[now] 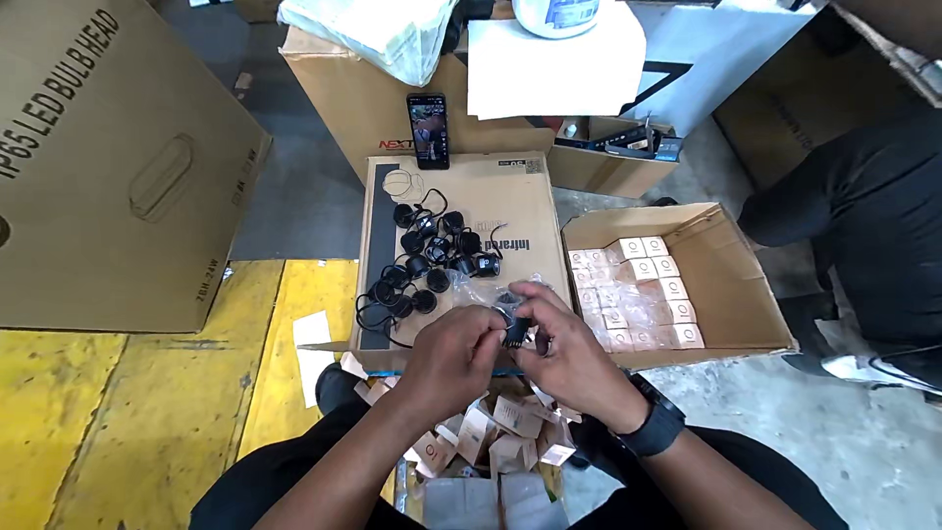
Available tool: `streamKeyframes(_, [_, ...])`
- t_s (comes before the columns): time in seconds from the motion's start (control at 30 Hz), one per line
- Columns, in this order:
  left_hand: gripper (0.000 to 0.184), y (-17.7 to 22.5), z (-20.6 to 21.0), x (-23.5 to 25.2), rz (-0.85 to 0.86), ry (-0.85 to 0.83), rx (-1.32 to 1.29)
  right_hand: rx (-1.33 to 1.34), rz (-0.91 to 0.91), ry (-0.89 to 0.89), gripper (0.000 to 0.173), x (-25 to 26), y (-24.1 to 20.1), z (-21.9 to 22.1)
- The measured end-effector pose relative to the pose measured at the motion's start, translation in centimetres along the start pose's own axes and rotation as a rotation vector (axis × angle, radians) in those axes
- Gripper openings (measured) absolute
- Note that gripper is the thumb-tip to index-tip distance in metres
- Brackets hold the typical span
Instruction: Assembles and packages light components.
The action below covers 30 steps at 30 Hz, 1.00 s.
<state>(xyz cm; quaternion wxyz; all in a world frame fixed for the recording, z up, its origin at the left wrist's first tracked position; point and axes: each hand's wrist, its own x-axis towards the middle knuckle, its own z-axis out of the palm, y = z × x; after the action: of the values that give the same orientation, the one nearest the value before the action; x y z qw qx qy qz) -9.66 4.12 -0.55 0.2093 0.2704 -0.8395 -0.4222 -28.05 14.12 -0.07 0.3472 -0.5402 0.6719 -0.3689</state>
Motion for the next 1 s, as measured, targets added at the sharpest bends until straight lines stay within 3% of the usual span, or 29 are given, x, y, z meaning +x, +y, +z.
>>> streamKeyframes(0.17, [0.019,0.0,0.0,0.1,-0.002,-0.031,0.012,0.066,0.084,-0.083,0.075,0.2,-0.3,-0.4])
streamKeyframes(0.33, [0.021,0.2,-0.2,0.1,-0.016,-0.125,0.044,0.051,0.100,-0.112,0.033,0.2,0.3,-0.5])
streamKeyframes(0.57, [0.021,0.5,0.6,-0.2,0.055,-0.134,0.133,0.216,0.242,-0.154,0.038,0.4,0.4,-0.6])
streamKeyframes(0.77, [0.016,0.6,-0.2,0.2,-0.138,-0.028,-0.174,0.589,0.331,-0.286,0.021,0.7,0.2,-2.1])
streamKeyframes(0.87, [0.011,0.9,-0.7,0.5,-0.231,0.006,-0.311,0.793,0.429,-0.212,0.017,0.8,0.2,-1.9])
streamKeyframes(1.0, [0.011,0.9,-0.7,0.6,-0.273,-0.012,-0.334,0.785,0.461,-0.107,0.014,1.0,0.3,-1.5])
